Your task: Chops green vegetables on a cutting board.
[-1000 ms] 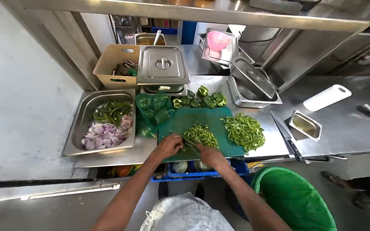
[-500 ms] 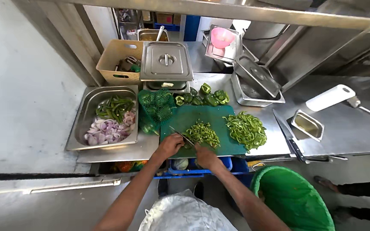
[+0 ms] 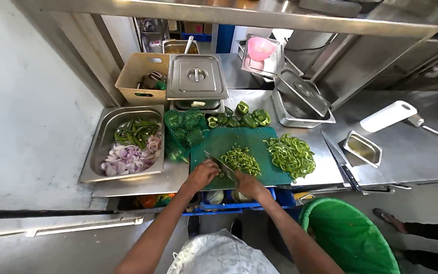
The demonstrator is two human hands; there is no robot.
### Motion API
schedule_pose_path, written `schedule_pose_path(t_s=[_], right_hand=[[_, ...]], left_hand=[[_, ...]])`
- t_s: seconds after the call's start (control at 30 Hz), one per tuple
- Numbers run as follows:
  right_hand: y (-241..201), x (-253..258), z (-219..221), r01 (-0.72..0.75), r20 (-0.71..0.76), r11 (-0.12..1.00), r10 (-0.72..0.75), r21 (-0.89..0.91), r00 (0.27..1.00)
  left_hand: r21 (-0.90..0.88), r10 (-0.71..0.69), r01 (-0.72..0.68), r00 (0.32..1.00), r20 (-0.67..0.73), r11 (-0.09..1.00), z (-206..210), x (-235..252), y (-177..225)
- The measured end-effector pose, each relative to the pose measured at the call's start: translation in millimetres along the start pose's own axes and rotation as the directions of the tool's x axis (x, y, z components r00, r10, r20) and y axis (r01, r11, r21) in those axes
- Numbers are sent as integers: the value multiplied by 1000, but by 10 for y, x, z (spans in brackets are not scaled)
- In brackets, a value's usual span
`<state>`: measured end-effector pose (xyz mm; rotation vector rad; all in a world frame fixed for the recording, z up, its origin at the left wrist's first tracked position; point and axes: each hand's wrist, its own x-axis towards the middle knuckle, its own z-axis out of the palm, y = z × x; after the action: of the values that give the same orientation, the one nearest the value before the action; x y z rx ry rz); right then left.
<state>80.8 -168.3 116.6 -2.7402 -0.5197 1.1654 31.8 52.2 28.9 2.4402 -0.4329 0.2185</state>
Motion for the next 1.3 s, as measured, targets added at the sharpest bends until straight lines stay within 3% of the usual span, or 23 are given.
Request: schedule_pose_path(t_s=[0.17,0.3,0.43,0.57,0.67,0.73,0.87,1.07,1.2,1.3], right_hand=[[-105,-223,-133,-65,-18,993,64,-99,998],[-81,42,106,-16,8,999,16,-45,1000],[-144,-175,-168,-35,-16,996,34,-81,999],[-157,-4,113,-31,8,1000,31,-5,999],[-226,-11,191,-32,-42,998,30,-55,999],[-272,-104,211,-32,-61,995,27,-90,998],[-234,-347,147,-54,-132,994,41,-95,990],[315,-754,-147,-125,-232,992,126,21,965],[953,-869,-123,-259,-341,953,300,159,891],[1255,-905,-8,-238,-416,935,331,261,847]], left_hand=[[2,20,-20,999,26,1000,-31,123,8],[8,30,-30,999,27,1000,-22,117,-1],[-4,14,-14,999,32,1000,-39,93,-9],[3,22,-22,1000,-15,1000,28,61,-15],[124,33,-27,998,-46,992,-18,80,58],[228,53,-57,998,24,972,-121,167,99],[245,65,-140,954,291,959,-205,416,200],[248,88,-133,979,182,960,-208,589,267],[213,171,-269,906,388,939,-196,757,300],[188,235,-377,824,515,907,-110,860,224]])
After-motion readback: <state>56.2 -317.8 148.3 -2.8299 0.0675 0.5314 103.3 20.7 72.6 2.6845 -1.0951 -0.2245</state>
